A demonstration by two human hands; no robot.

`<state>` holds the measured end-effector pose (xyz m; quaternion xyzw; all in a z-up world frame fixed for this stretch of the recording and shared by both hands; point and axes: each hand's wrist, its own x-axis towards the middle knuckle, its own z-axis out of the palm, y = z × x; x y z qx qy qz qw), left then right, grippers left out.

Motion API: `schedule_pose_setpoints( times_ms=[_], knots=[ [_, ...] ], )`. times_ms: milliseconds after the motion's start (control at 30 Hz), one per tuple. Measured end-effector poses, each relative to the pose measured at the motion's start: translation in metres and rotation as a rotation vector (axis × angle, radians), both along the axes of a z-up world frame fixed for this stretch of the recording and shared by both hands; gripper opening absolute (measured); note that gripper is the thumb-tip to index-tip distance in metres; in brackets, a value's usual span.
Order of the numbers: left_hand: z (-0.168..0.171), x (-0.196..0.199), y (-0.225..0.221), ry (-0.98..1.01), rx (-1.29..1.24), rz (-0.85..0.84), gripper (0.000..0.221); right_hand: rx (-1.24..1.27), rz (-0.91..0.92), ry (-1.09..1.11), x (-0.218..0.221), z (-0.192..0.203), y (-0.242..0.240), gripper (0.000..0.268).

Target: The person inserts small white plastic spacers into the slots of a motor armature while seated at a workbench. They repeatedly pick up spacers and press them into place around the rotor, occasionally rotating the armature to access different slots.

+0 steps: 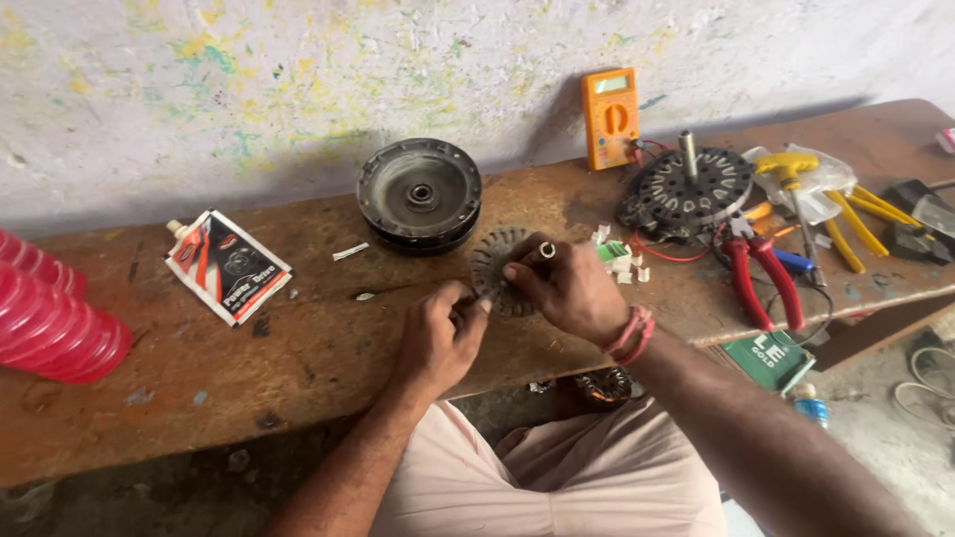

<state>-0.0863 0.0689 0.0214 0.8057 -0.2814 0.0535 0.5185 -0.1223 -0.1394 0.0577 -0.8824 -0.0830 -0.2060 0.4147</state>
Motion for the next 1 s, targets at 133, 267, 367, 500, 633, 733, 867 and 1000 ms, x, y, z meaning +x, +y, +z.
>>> schedule_pose_setpoints(
  times_ms=[133,267,367,500,633,733,867,1000],
  knots=[
    [-0.010,0.001,0.002,-0.215,-0.039,0.094,0.018,-0.120,-0.002,0.026,-0.002,0.000,0.004,0.025],
    [-0.015,0.005,0.000,-0.044,0.005,0.146,0.025,0.051,0.045,0.074,-0.004,-0.003,-0.036,0.034],
    [-0.019,0.008,-0.003,0.043,0.071,0.106,0.059,-0.287,-0.122,-0.203,0.005,-0.010,-0.073,0.018],
    [-0.021,0.023,-0.018,-0.059,0.231,0.034,0.100,-0.610,-0.011,-0.248,0.016,-0.033,-0.083,0.023],
    [-0.027,0.037,-0.035,-0.006,0.219,-0.004,0.106,-0.657,-0.142,-0.297,0.015,-0.037,-0.092,0.011],
    [-0.032,0.045,-0.043,-0.067,0.292,0.045,0.098,-0.517,-0.291,-0.284,0.010,-0.026,-0.107,0.011],
    [-0.038,0.062,-0.062,-0.123,0.184,-0.034,0.067,0.310,-0.263,0.016,0.009,-0.018,-0.115,0.010],
    [-0.039,0.081,-0.088,0.084,0.054,0.021,0.049,0.649,-0.229,0.077,0.020,-0.020,-0.112,0.014]
  ],
)
